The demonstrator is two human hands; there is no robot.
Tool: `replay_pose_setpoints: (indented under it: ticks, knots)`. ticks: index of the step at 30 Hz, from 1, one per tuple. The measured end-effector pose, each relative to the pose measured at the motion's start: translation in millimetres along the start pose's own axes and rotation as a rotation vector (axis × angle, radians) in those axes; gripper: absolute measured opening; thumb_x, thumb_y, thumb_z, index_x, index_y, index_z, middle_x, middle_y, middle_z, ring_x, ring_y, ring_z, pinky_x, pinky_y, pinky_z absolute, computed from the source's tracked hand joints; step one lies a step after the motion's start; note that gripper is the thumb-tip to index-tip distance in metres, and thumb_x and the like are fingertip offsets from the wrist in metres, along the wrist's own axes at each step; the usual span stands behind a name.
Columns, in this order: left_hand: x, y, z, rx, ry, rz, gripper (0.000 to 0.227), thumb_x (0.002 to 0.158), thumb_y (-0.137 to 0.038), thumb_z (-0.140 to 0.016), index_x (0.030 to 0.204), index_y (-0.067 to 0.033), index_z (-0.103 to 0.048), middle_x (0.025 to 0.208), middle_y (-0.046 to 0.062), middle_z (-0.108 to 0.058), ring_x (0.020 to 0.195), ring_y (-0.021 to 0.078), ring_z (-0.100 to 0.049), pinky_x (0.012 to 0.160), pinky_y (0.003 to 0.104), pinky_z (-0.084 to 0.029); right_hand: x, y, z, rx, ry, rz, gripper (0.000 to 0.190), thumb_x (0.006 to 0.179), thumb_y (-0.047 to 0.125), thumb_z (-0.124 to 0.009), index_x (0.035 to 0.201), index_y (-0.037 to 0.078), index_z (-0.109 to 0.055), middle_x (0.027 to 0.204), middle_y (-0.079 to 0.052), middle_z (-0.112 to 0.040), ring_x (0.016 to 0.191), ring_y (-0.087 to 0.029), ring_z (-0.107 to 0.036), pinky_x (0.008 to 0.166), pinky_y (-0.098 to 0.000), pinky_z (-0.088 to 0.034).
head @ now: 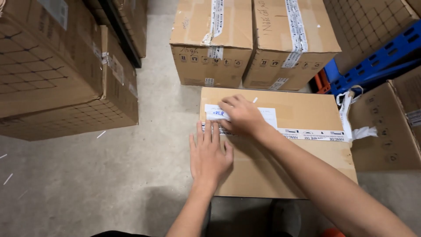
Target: A person is seen packing small product boxes into a larger cardboard shipping carton in a warehouse.
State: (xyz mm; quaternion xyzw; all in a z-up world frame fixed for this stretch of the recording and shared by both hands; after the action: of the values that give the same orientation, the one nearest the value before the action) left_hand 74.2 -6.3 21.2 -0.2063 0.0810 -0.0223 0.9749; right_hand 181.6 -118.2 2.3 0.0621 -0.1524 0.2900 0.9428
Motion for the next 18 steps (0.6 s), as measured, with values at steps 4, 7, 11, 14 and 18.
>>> replay_pose_setpoints:
  ticks: [4,7,11,14,18]
  knots:
    - [-1,-3,0,0.011,0.041,0.012,0.074,0.094,-0.037,-0.036,0.162,-0.0101,-0.027,0.172,0.012,-0.018,0.159,0.0307,-0.013,0.126,0.052,-0.011,31,20,-36,-0.033,-0.071,0.028,0.030,0.093,0.044,-0.065,0.111,0.020,-0.072,0.113,0.001,-0.069,0.110,-0.020,-0.067,0.084,-0.0368,-0.061]
    - [-1,1,-5,0.012,0.081,0.042,0.075,0.094,-0.039,-0.037,0.162,-0.0108,-0.023,0.174,0.009,-0.012,0.160,0.0284,-0.009,0.128,0.050,-0.008,40,26,-45,-0.019,-0.045,-0.015,0.021,0.095,0.035,-0.058,0.103,0.022,-0.073,0.109,0.006,-0.067,0.106,-0.017,-0.063,0.075,-0.0345,-0.060]
    - [-1,-2,6,-0.010,0.096,0.039,0.074,0.095,-0.040,-0.034,0.163,-0.0108,-0.024,0.173,0.009,-0.015,0.160,0.0276,-0.009,0.127,0.049,-0.010,38,13,-26,0.068,-0.014,-0.001,0.024,0.100,0.041,-0.057,0.099,0.022,-0.072,0.104,0.006,-0.069,0.106,-0.017,-0.065,0.078,-0.0346,-0.061]
    - [-2,-2,9,-0.019,0.105,0.030,0.075,0.095,-0.040,-0.034,0.163,-0.0099,-0.024,0.173,0.010,-0.016,0.160,0.0289,-0.009,0.126,0.049,-0.014,28,7,0,0.182,0.113,-0.031,0.026,0.096,0.042,-0.062,0.101,0.018,-0.071,0.111,0.001,-0.070,0.111,-0.022,-0.065,0.086,-0.0390,-0.060]
    - [-2,-2,6,-0.007,0.114,0.016,0.076,0.094,-0.038,-0.036,0.162,-0.0075,-0.025,0.173,0.013,-0.016,0.160,0.0309,-0.011,0.126,0.050,-0.017,20,14,-9,0.128,0.293,-0.108,0.024,0.097,0.032,-0.057,0.105,0.015,-0.072,0.124,-0.001,-0.065,0.118,-0.024,-0.062,0.095,-0.0401,-0.057]
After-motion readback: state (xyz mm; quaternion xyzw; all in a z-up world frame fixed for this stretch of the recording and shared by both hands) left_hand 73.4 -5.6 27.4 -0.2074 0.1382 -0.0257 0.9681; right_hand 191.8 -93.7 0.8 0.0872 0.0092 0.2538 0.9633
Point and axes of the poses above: each hand's wrist, its own x-axis towards the middle knuckle, its own z-axis out of the back of the hand, y = z × x, the point moved 7 cm from there along x, towards the middle knuckle
